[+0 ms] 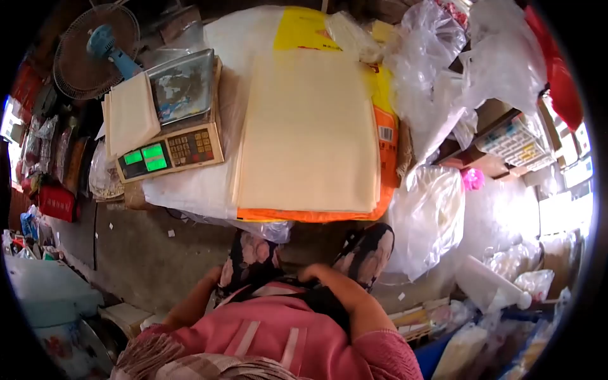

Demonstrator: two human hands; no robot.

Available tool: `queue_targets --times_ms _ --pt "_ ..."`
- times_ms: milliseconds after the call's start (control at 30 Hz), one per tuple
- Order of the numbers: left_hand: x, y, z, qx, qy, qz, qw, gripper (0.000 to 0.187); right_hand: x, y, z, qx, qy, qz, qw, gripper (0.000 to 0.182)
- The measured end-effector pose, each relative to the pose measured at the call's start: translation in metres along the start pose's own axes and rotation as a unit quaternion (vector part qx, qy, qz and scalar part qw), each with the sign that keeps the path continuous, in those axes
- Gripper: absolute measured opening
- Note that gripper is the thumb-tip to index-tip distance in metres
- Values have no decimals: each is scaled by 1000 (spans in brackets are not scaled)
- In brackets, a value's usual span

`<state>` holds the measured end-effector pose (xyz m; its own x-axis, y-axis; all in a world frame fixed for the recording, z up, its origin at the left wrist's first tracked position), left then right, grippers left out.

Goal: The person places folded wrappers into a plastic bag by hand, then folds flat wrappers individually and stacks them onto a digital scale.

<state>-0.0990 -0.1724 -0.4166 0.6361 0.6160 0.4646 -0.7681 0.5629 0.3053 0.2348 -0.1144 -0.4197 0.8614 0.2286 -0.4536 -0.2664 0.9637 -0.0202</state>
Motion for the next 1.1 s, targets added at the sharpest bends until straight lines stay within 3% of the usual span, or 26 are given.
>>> queue_targets --times_ms 33,100,167,200,700,900,1100 --pt "2 7 -5 23 7 49 998 28 12 -2 -20 24 16 30 999 41" --pt "-29 -1 -50 2 -31 -47 998 27 30 -2 -45 63 44 96 992 41" --pt "-70 -23 -61 1 -38 -34 999 28 -7 15 16 52 17 84 995 44" --pt "-75 -25 -58 -1 -29 -24 999 28 -3 12 8 14 28 81 996 45" --pt "44 5 -13 33 140 117 983 28 30 90 -8 63 127 -77 987 43" --pt "52 13 -32 50 111 125 985 28 23 97 -5 104 123 -90 983 42" --pt "-2 4 -58 73 40 134 988 28 16 70 -7 148 123 -80 978 42"
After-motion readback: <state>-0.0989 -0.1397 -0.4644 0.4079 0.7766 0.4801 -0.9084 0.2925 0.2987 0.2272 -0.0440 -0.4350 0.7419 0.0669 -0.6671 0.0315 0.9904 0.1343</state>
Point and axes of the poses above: each hand's wrist, its own z-axis away from the middle knuckle, its own y-axis out of the back of the hand, x = y × z, the point moved 6 cm from there along -z, towards the middle knuckle, and after that the axes turned 6 degrees about z, right-handed, at the moved point
